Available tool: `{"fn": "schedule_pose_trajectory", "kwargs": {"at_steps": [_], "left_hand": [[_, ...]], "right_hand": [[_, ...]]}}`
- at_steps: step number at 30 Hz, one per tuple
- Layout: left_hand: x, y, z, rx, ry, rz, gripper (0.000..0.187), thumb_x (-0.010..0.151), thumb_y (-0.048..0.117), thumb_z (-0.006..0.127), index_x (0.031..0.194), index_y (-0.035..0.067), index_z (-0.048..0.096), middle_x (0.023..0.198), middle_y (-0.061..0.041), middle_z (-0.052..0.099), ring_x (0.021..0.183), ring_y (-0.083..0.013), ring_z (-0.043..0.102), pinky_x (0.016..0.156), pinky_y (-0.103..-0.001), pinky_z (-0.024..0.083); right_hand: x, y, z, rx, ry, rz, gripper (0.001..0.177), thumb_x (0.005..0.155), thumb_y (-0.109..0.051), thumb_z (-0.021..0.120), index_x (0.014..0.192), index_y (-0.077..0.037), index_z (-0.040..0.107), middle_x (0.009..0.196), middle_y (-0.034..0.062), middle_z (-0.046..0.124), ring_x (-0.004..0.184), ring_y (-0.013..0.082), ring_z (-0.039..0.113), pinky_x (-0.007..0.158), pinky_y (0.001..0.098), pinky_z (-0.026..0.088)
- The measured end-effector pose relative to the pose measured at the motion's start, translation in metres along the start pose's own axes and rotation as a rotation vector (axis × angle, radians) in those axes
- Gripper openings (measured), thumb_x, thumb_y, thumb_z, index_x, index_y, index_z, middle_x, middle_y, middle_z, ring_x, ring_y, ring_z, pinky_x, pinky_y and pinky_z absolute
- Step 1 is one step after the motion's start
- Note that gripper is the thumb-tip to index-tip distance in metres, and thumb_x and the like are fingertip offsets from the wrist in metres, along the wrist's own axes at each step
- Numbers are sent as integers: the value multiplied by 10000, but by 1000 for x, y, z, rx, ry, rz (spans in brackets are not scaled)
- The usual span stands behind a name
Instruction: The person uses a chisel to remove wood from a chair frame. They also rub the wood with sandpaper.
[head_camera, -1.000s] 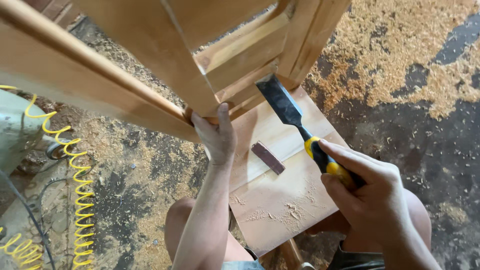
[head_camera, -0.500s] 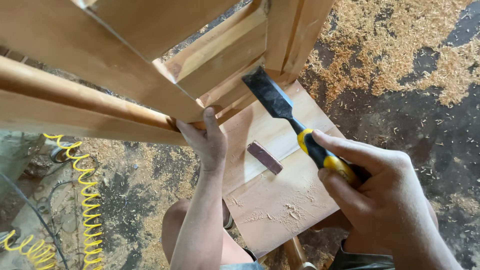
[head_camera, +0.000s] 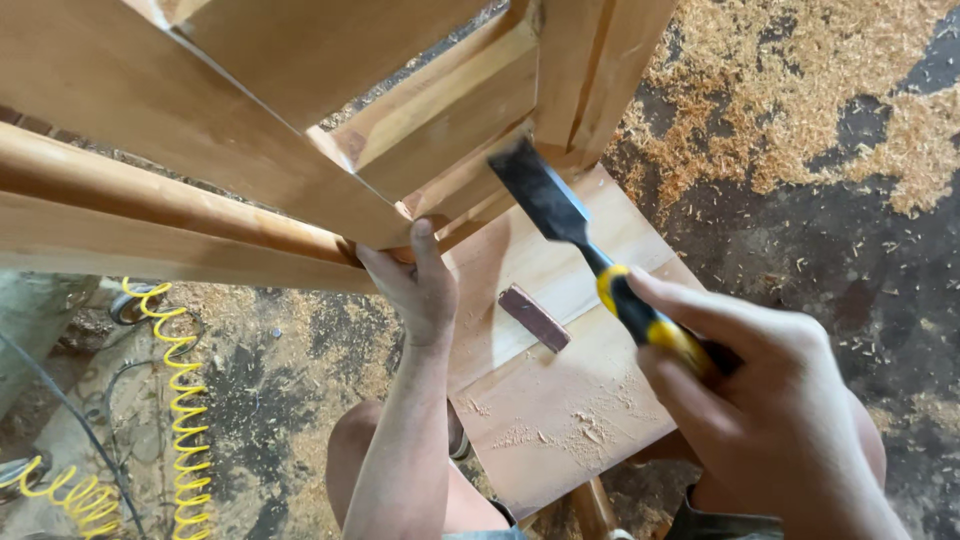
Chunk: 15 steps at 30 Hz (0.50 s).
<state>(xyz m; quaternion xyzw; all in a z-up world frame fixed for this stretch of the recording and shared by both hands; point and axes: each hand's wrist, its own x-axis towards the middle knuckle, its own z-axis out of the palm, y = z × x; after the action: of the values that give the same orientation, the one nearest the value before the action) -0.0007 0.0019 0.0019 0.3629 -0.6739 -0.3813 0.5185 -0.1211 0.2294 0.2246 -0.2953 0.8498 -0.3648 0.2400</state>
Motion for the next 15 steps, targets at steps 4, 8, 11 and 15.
{"fn": "schedule_pose_trajectory", "kwargs": {"at_steps": [4, 8, 11, 15], "left_hand": [[3, -2, 2, 67, 7, 68, 416, 1094, 259, 619, 1370, 17, 423, 1211, -139, 523, 1119, -239, 531, 1092, -438, 436], [1, -4, -1, -17, -10, 17, 440, 1079, 279, 617, 1363, 21, 401, 1199, -135, 532, 1115, -222, 542, 1013, -410, 468], [-1, -3, 1, -64, -15, -64, 470, 1069, 287, 603, 1374, 10, 376, 1220, -134, 502, 1108, -211, 540, 989, -404, 484], [2, -8, 0, 34, 6, 33, 418, 1083, 248, 618, 1355, 9, 411, 1204, -148, 527, 1119, -226, 549, 1019, -414, 484]], "right_hand": [[1, -3, 2, 106, 1, -11, 489, 840, -47, 735, 1327, -89, 747, 656, -84, 541, 584, -12, 410, 454, 208, 361], [5, -11, 1, 5, -13, 62, 522, 851, -55, 763, 1367, -133, 770, 593, -60, 543, 561, 15, 366, 420, 235, 345], [2, -7, 1, 38, 1, 118, 479, 814, -51, 740, 1286, -126, 756, 584, -58, 539, 520, 19, 378, 414, 246, 331], [3, 3, 1, 52, -36, 34, 520, 863, -56, 752, 1376, -142, 725, 606, -64, 573, 557, 0, 385, 409, 224, 334]]}}
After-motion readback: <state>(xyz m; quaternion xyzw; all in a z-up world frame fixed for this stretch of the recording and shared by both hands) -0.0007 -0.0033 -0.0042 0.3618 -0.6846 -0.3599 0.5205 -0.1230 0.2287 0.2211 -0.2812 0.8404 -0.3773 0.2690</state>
